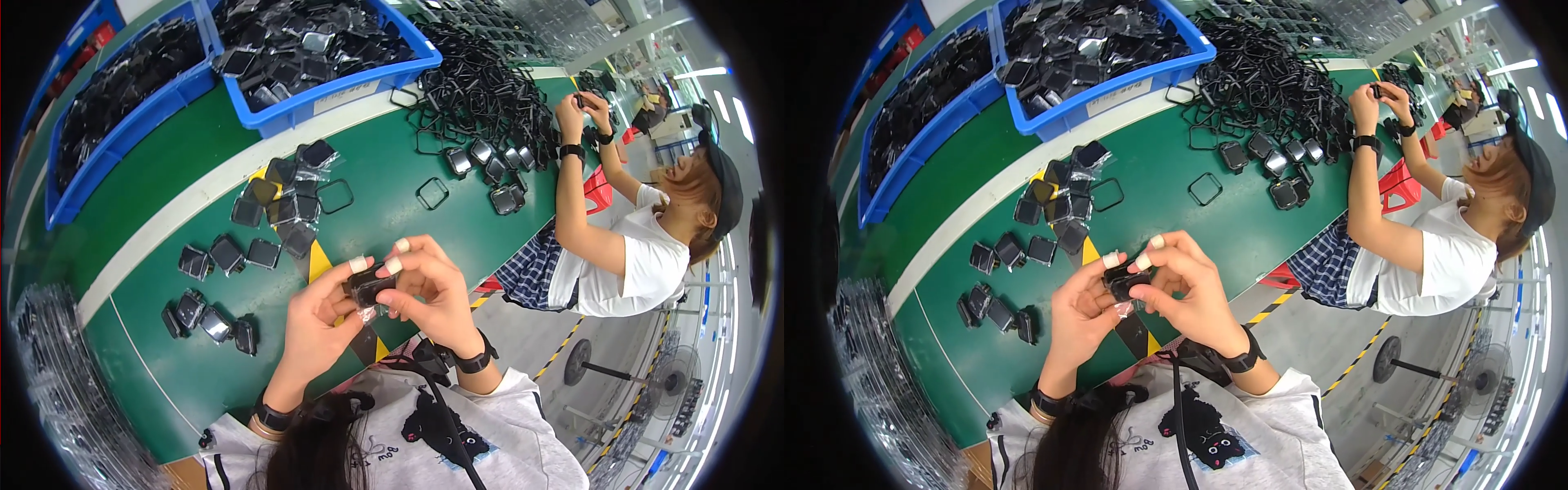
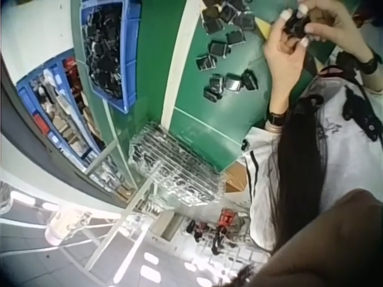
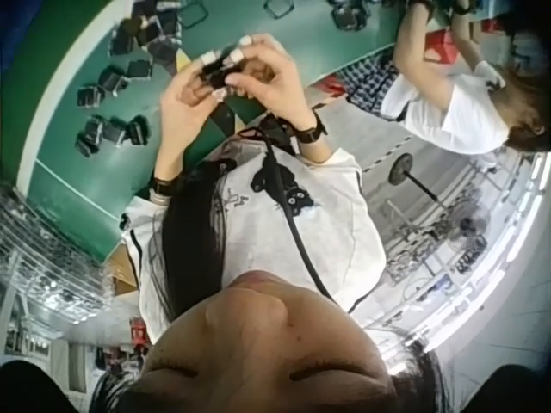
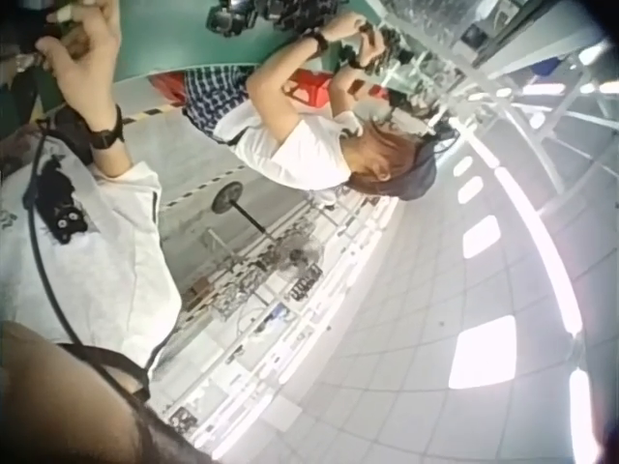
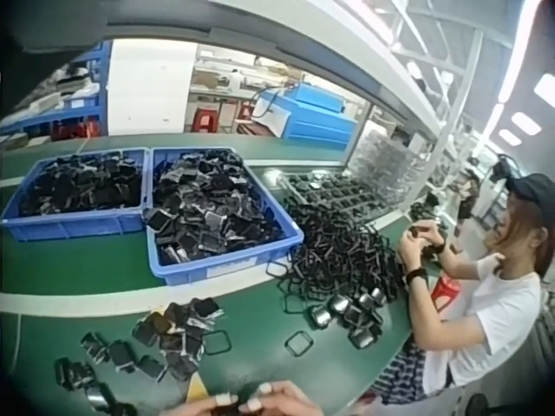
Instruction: The person picks up a smartwatch, peels off its protective film, and presses a black frame onto the screen by hand. After repeating this process with another smartwatch, they place both finished units into a plastic tray.
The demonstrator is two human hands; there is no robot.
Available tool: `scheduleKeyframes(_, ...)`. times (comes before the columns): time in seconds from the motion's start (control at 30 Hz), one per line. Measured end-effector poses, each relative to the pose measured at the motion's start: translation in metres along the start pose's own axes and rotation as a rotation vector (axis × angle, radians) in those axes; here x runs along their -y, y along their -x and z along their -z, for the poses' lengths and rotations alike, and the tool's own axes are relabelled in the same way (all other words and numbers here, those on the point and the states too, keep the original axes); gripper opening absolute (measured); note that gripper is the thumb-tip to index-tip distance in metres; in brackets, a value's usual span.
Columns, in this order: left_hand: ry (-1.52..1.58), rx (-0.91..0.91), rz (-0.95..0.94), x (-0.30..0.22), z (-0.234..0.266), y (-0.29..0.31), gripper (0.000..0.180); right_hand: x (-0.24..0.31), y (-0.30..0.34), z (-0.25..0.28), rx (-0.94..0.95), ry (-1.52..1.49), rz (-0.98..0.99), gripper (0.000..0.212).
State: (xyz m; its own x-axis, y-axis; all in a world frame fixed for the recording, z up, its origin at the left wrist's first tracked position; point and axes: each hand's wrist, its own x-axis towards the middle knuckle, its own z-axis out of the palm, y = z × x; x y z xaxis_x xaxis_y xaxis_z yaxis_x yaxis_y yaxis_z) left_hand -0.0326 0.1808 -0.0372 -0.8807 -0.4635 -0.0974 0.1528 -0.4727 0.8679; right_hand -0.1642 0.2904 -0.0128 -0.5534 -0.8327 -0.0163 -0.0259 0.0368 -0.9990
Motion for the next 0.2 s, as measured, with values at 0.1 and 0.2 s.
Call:
scheduleKeyframes(0.1,-0.037,0.003,0.007,0.0033,0.0031,0.0005,0.056,-0.0009,0.0005,0.0012,0.034,-0.018,-0.010,0.030)
scheduleKeyframes(0.2,-0.071,-0.013,-0.046,0.0062,0.0032,0.0010,0.056,0.0000,0.0009,-0.0003,0.014,-0.051,-0.008,0.029)
